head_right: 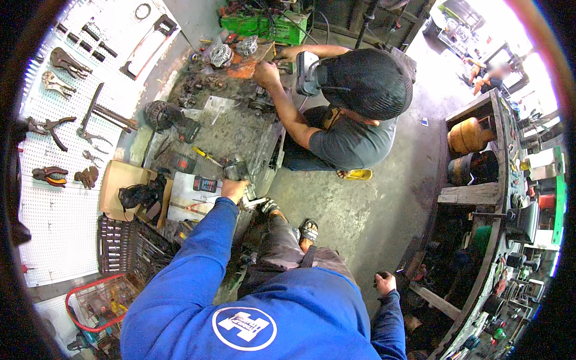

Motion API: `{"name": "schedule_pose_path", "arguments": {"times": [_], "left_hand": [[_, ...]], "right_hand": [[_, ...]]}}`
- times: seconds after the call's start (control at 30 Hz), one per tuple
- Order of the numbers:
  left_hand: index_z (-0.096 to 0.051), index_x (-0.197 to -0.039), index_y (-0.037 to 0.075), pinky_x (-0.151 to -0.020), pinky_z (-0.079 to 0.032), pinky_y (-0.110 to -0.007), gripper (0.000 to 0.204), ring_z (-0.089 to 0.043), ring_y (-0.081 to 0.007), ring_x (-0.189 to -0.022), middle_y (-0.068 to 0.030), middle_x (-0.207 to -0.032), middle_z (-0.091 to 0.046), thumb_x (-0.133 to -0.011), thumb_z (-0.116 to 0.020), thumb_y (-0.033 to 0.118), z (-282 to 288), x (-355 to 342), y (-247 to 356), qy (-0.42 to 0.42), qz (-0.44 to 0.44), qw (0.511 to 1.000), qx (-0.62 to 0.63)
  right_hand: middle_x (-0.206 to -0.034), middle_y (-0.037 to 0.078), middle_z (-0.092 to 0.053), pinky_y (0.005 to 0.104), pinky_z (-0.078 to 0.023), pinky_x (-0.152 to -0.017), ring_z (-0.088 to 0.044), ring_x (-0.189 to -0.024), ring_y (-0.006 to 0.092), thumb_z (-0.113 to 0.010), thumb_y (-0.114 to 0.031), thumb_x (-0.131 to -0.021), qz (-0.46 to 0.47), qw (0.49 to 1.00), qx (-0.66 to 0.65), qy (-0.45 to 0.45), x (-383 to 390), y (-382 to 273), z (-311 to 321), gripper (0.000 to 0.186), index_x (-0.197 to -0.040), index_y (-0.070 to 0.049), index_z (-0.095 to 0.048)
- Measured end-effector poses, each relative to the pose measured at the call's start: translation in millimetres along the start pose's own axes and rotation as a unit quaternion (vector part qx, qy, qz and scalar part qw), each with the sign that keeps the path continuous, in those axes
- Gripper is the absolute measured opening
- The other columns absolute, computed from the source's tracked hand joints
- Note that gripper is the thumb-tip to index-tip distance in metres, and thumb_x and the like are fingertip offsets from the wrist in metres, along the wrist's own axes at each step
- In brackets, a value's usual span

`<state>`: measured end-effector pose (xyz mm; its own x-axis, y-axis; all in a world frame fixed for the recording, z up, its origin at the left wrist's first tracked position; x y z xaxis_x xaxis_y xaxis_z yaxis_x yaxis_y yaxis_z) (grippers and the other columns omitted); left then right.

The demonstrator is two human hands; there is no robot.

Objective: The person uses a cordless drill and a screwdriver to disassemble a cylindrical mechanical component on a workbench. They remove screws, separate parts, and wipe the component with a cloth while another person works nearby.

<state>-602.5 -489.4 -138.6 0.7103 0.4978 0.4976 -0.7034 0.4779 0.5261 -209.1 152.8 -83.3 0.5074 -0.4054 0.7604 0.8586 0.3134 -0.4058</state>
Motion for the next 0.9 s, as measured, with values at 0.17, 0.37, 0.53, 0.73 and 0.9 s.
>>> {"name": "schedule_pose_path", "arguments": {"times": [0.17, 0.37, 0.53, 0.73, 0.9], "left_hand": [[-0.064, -0.123, -0.013, -0.101, -0.056, -0.043, 0.079, -0.072, -0.0399, -0.118, -0.0313, -0.121, -0.074, -0.071, -0.094, 0.039, -7, -13, -10, -0.041, -0.003, 0.999, 0.030], [-0.064, -0.123, -0.016, -0.102, -0.055, -0.043, 0.085, -0.071, -0.0404, -0.120, -0.0320, -0.124, -0.073, -0.068, -0.095, 0.042, -11, -21, -16, -0.015, 0.031, 0.999, -0.019], [-0.067, -0.118, -0.014, -0.099, -0.056, -0.043, 0.077, -0.073, -0.0386, -0.115, -0.0300, -0.120, -0.074, -0.070, -0.094, 0.040, -11, -18, -14, 0.015, 0.012, 0.999, -0.027], [-0.076, -0.105, -0.011, -0.090, -0.058, -0.044, 0.057, -0.078, -0.0363, -0.101, -0.0268, -0.108, -0.079, -0.074, -0.091, 0.035, -9, -11, -11, 0.066, -0.026, 0.997, -0.018], [-0.068, -0.115, -0.015, -0.098, -0.056, -0.045, 0.071, -0.074, -0.0416, -0.112, -0.0327, -0.116, -0.075, -0.072, -0.092, 0.037, 4, 5, 5, 0.025, 0.007, 0.999, -0.034]], "right_hand": [[-0.095, 0.014, -0.078, 0.0389, -0.060, -0.065, -0.075, -0.077, 0.0242, -0.072, -0.023, -0.096, -0.073, 0.997, -0.028, -0.007, 24, 17, -23, 0.033, -0.114, 0.005, -0.074], [-0.092, 0.011, -0.078, 0.0400, -0.057, -0.058, -0.072, -0.070, 0.0237, -0.072, -0.025, -0.098, -0.116, 0.993, 0.018, -0.023, 47, 21, -33, 0.031, -0.117, -0.001, -0.074], [-0.088, 0.010, -0.076, 0.0392, -0.057, -0.058, -0.071, -0.068, 0.0227, -0.071, -0.026, -0.098, -0.086, 0.995, -0.038, -0.020, 38, 20, -32, 0.030, -0.111, 0.001, -0.074], [-0.094, 0.014, -0.077, 0.0390, -0.057, -0.060, -0.073, -0.072, 0.0237, -0.067, -0.020, -0.100, -0.080, 0.995, -0.052, -0.022, 13, 14, -26, 0.027, -0.115, 0.002, -0.072], [-0.093, 0.014, -0.076, 0.0388, -0.057, -0.058, -0.073, -0.070, 0.0235, -0.068, -0.022, -0.101, -0.043, 0.997, -0.055, -0.027, 3, 0, -26, 0.028, -0.117, 0.001, -0.072]]}}
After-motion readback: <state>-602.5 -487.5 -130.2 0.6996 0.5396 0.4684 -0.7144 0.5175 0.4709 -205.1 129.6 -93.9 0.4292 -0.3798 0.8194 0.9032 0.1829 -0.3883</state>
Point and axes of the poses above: each hand's wrist, its own x-axis away from the middle knuckle, its own z-axis out of the back of the hand, y = z × x, the point moved 3 cm from there along -x, towards the middle knuckle
